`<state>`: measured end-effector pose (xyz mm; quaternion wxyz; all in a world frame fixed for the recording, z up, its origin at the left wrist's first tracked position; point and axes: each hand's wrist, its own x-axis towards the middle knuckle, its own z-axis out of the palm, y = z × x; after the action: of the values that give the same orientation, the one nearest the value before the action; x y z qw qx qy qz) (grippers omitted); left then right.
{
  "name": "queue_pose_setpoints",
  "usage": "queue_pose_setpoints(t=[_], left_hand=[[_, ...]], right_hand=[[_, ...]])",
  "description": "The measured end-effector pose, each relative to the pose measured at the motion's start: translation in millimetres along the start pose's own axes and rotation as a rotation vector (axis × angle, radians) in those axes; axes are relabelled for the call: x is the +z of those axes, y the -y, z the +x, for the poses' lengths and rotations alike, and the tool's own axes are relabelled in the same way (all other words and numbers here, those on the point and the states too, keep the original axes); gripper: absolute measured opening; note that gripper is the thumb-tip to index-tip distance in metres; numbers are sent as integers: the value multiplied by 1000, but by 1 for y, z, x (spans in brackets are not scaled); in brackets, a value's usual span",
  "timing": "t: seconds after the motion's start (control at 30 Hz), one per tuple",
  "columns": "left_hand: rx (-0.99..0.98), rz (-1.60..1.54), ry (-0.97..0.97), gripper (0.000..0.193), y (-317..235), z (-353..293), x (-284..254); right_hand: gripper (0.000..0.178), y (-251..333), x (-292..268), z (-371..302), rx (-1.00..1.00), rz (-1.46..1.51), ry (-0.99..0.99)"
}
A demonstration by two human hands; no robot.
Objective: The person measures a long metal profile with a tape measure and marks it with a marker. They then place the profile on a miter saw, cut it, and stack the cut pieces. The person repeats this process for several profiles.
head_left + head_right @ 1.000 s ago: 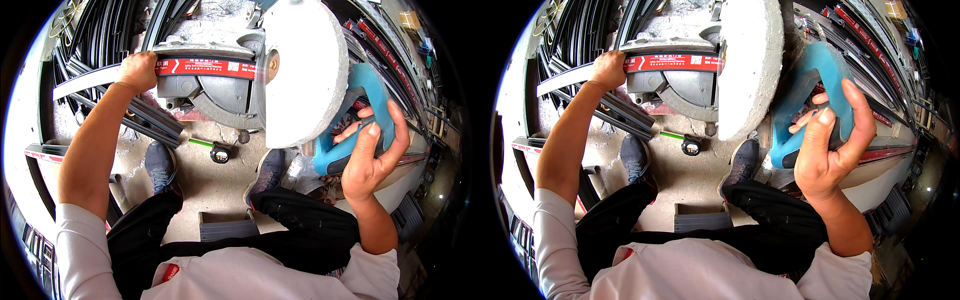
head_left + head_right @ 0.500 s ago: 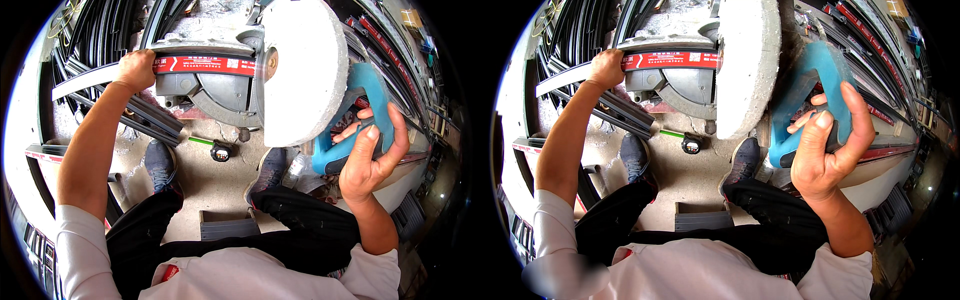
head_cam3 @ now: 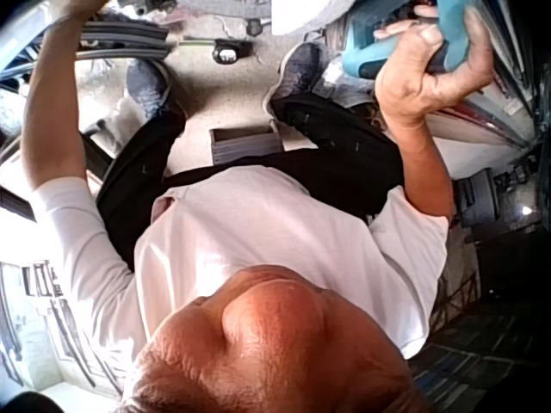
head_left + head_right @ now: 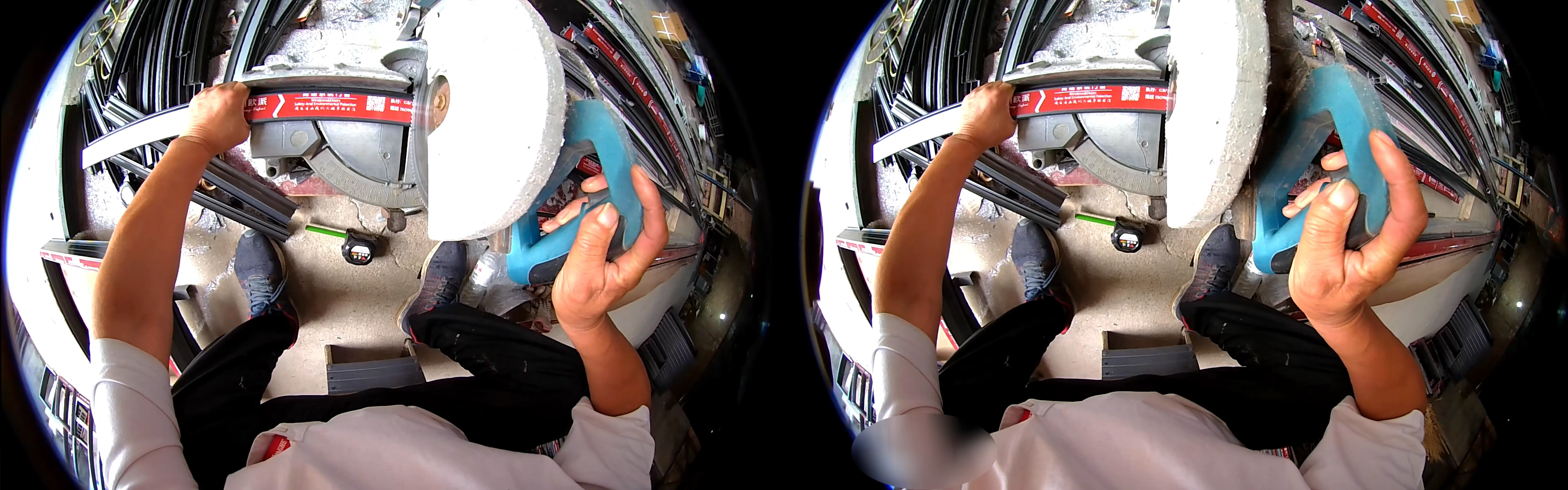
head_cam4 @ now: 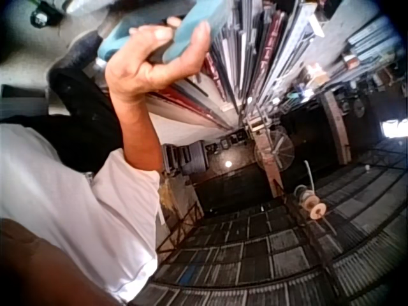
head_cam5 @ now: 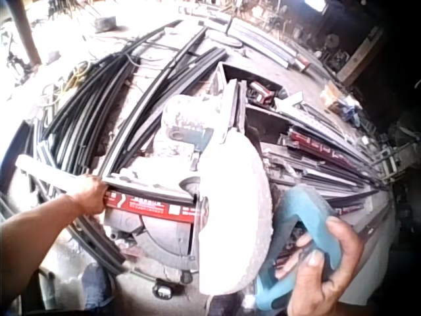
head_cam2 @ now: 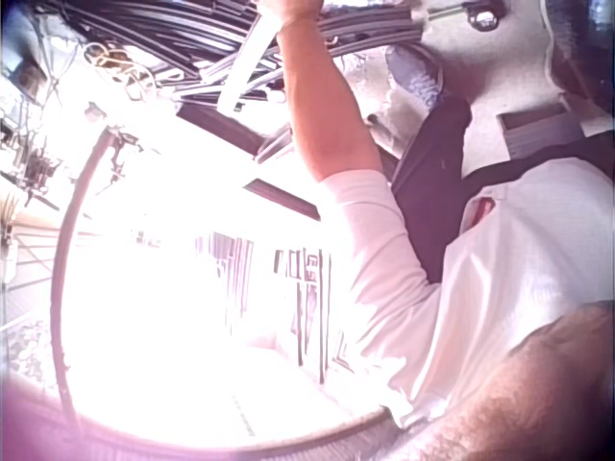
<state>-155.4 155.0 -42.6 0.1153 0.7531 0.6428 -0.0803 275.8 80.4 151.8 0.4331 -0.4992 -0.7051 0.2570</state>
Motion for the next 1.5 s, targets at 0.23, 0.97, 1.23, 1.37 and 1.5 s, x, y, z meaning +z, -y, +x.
queue_pose_setpoints(t=[0.23, 0.97, 1.23, 1.37, 1.5], left_hand=[[-5, -6, 2, 20, -1, 0, -1], [31, 39, 17, 19, 2, 1, -2], [37, 59, 21, 22, -1, 0, -7], [44, 50, 11, 21, 4, 0, -1], [44, 54, 20, 21, 2, 0, -3]], right_hand=[[45, -1, -1, 0, -8, -11, 1], [43, 14, 0, 17, 123, 29, -32], [44, 14, 3, 9, 115, 27, -53], [44, 9, 4, 7, 84, 35, -37], [45, 8, 5, 4, 61, 15, -34]])
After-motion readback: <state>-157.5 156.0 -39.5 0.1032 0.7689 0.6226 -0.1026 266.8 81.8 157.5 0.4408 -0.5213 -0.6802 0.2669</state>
